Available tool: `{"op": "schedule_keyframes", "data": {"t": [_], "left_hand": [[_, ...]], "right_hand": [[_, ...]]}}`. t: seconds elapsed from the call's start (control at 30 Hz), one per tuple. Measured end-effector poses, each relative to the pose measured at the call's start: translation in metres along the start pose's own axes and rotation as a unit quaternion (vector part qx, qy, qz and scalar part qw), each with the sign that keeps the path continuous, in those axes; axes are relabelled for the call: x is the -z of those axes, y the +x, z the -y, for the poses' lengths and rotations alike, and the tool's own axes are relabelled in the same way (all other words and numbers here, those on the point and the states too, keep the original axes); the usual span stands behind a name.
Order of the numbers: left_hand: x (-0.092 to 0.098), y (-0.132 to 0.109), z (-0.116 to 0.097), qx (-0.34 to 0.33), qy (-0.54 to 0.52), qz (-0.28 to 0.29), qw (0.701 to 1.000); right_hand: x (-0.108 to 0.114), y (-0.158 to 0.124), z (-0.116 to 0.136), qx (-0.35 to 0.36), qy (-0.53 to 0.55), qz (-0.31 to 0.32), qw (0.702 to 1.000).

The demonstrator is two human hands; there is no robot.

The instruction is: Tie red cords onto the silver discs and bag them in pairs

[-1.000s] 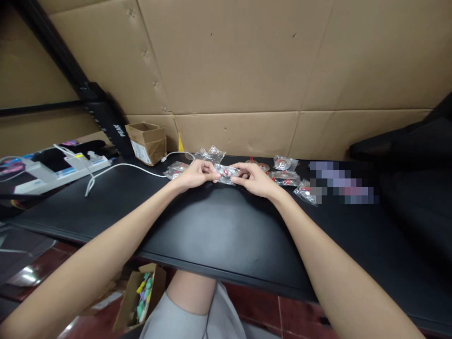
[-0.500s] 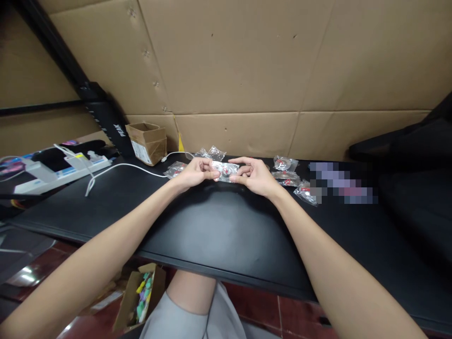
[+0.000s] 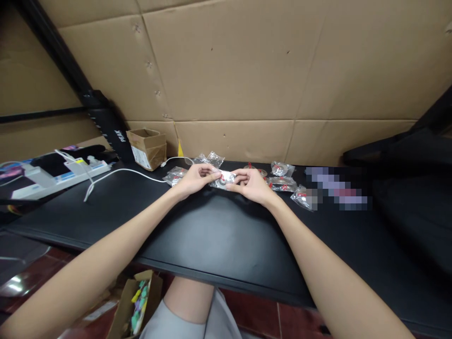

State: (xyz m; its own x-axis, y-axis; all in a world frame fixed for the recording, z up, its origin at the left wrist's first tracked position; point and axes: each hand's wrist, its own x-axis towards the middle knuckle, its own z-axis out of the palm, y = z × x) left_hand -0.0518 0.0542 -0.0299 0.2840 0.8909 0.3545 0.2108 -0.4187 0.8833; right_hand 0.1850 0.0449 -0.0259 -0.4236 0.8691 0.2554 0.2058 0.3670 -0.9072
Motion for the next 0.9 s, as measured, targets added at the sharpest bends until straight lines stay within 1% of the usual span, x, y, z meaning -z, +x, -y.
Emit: {"op": "schedule_keyframes", "data": {"t": [0.1, 0.2, 0.4, 0.47, 0.57, 0.6, 0.67, 0.73, 0.8, 0.83, 0.87, 0.9], "left_hand": [[-0.001, 0.0, -0.001, 0.003, -0.02, -0.006, 1.0], [0.0, -0.001, -0.004, 0.017, -0.03, 0.0, 0.999], [0.008, 0.0, -0.006, 0.1, -0.106, 0.003, 0.989], [0.01, -0.001, -0.008, 0.097, -0.091, 0.005, 0.991], [0.007, -0.003, -0.013, 0.067, -0.052, 0.01, 0.996], [0.006, -0.003, -0.015, 0.056, -0.046, 0.013, 0.997], [0.006, -0.003, -0.018, 0.044, -0.044, 0.024, 0.998], [0.014, -0.002, -0.019, 0.057, -0.033, 0.028, 0.997], [0.033, 0.0, -0.019, 0.089, -0.001, 0.013, 0.996], [0.045, 0.001, -0.018, 0.098, 0.035, -0.01, 0.995], [0.059, 0.002, -0.016, 0.101, 0.091, -0.06, 0.989], [0.073, 0.002, -0.014, 0.101, 0.159, -0.122, 0.974]], "right_hand": [[-0.004, -0.003, 0.007, 0.003, -0.009, -0.003, 1.0], [-0.007, -0.004, 0.012, 0.003, -0.032, -0.017, 0.999], [-0.012, -0.001, 0.012, -0.006, -0.024, -0.019, 1.0], [-0.013, 0.0, 0.011, -0.004, -0.02, -0.038, 0.999], [-0.017, 0.0, 0.012, -0.002, -0.001, -0.067, 0.998], [-0.019, -0.001, 0.013, 0.0, 0.01, -0.066, 0.998], [-0.024, -0.001, 0.016, -0.001, 0.028, -0.035, 0.999], [-0.029, -0.001, 0.018, -0.012, 0.031, 0.004, 0.999], [-0.031, 0.0, 0.016, -0.035, 0.013, 0.004, 0.999], [-0.03, 0.001, 0.014, -0.045, -0.008, -0.014, 0.999], [-0.027, 0.002, 0.011, -0.05, -0.042, -0.038, 0.997], [-0.022, 0.003, 0.008, -0.049, -0.087, -0.063, 0.993]]}}
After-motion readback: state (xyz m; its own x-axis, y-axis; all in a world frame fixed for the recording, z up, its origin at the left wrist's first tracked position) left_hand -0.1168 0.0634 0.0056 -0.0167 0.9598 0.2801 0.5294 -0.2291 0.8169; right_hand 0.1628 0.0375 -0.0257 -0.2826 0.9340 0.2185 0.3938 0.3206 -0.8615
